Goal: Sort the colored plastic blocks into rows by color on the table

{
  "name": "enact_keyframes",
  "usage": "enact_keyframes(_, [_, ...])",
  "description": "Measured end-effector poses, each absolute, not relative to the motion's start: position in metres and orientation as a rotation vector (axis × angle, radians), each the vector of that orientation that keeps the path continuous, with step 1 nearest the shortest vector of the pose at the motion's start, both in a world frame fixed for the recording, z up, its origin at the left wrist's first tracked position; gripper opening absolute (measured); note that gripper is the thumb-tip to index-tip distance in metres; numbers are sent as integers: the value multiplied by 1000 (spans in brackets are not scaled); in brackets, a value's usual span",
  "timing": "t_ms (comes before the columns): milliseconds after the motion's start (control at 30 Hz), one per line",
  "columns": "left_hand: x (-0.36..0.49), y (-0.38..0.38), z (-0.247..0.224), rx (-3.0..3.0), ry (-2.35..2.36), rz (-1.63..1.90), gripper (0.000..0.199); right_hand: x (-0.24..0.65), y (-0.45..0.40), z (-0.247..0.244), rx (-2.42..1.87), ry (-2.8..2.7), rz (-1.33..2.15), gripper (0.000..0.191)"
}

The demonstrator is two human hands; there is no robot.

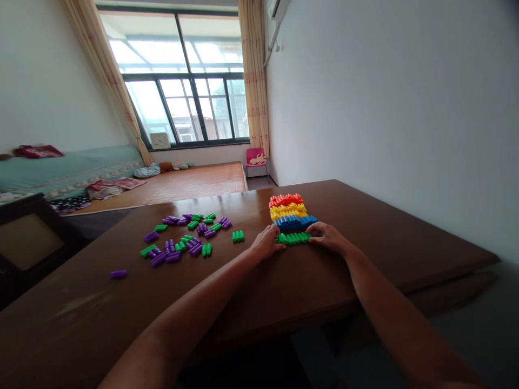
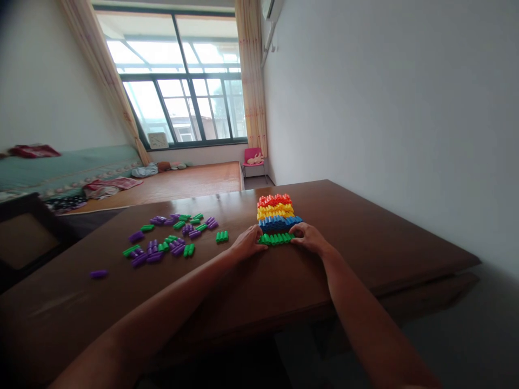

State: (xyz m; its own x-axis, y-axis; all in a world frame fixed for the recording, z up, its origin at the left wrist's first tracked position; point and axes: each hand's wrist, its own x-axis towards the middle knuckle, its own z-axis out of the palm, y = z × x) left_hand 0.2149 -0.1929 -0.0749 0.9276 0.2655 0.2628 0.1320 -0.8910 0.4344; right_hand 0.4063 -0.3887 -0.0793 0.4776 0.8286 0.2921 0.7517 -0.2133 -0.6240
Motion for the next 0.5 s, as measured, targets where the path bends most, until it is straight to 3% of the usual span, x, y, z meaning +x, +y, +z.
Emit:
enact_keyframes(200, [217, -199, -76, 2701, 368, 474, 41, 405, -387, -83, -1950, -1340, 121, 33])
enact_keyframes(500, [207, -195, -73, 2691, 441, 494, 37, 408, -383, -88, -1995, -1407, -31, 28])
